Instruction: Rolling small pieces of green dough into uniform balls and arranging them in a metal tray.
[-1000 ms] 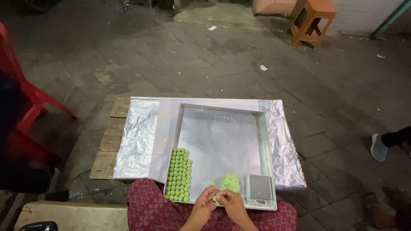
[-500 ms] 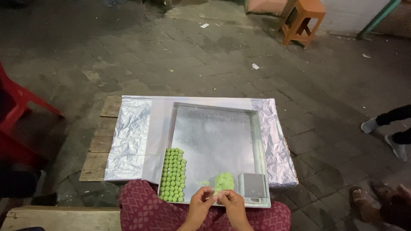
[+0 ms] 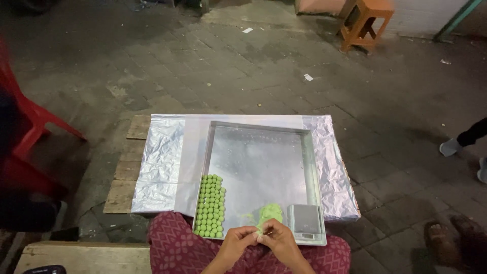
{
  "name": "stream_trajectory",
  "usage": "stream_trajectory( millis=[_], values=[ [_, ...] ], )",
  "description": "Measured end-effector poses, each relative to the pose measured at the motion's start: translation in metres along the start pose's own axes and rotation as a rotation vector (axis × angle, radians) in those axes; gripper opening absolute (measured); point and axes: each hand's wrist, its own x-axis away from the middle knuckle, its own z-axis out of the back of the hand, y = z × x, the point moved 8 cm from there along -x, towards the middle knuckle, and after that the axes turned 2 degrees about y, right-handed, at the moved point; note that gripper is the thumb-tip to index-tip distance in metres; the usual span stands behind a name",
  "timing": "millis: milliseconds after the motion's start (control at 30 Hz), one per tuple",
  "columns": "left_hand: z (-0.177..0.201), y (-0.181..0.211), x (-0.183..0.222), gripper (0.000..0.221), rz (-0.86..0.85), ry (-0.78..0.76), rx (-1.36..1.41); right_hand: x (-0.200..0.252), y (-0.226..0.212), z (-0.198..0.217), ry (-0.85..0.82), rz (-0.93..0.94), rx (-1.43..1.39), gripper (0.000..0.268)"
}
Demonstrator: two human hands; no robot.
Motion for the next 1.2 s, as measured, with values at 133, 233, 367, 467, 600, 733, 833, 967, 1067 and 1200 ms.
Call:
stream_trajectory(
  millis=[133,233,367,467,600,733,833,967,1067,1200],
  values=[
    [-0.011,0.006,0.002,0.033,-0.019,-0.079,0.075,0.002,0.006,0.006,0.032,0.039,0.103,0.011],
    [-0.022,0.009,0.007,0.043,0.021,-0.088,-0.004,0.005,0.013,0.016,0.147,0.067,0.075,0.007],
    [-0.034,0.03,0.016,0.035,-0.091,-0.071,0.06,0.015,0.018,0.02,0.309,0.233,0.256,0.013],
    [-0.008,-0.012,-0.01,0.031,-0.032,0.085,0.067,0.021,0.045,0.019,0.356,0.262,0.403,0.022],
    [0.001,-0.032,-0.012,0.038,0.156,0.078,0.078,0.029,0.046,0.016,0.376,0.303,0.414,0.026],
    [-0.015,-0.005,0.008,0.037,0.17,-0.099,0.116,0.024,0.021,0.02,0.35,0.406,0.462,0.019],
    [-0.019,0.01,0.013,0.045,0.093,-0.192,-0.049,0.008,0.015,0.01,0.032,0.353,0.308,0.017],
    [-0.015,0.004,0.022,0.037,0.339,-0.143,0.078,0.002,0.051,0.001,-0.021,0.032,-0.032,0.022],
    [-0.021,0.003,0.021,0.035,0.297,-0.186,0.137,0.006,0.047,0.0,0.069,0.139,-0.048,0.022],
    [-0.016,-0.029,-0.008,0.055,0.113,-0.215,0.106,0.012,0.055,0.013,0.353,0.158,0.041,0.022]
  ],
)
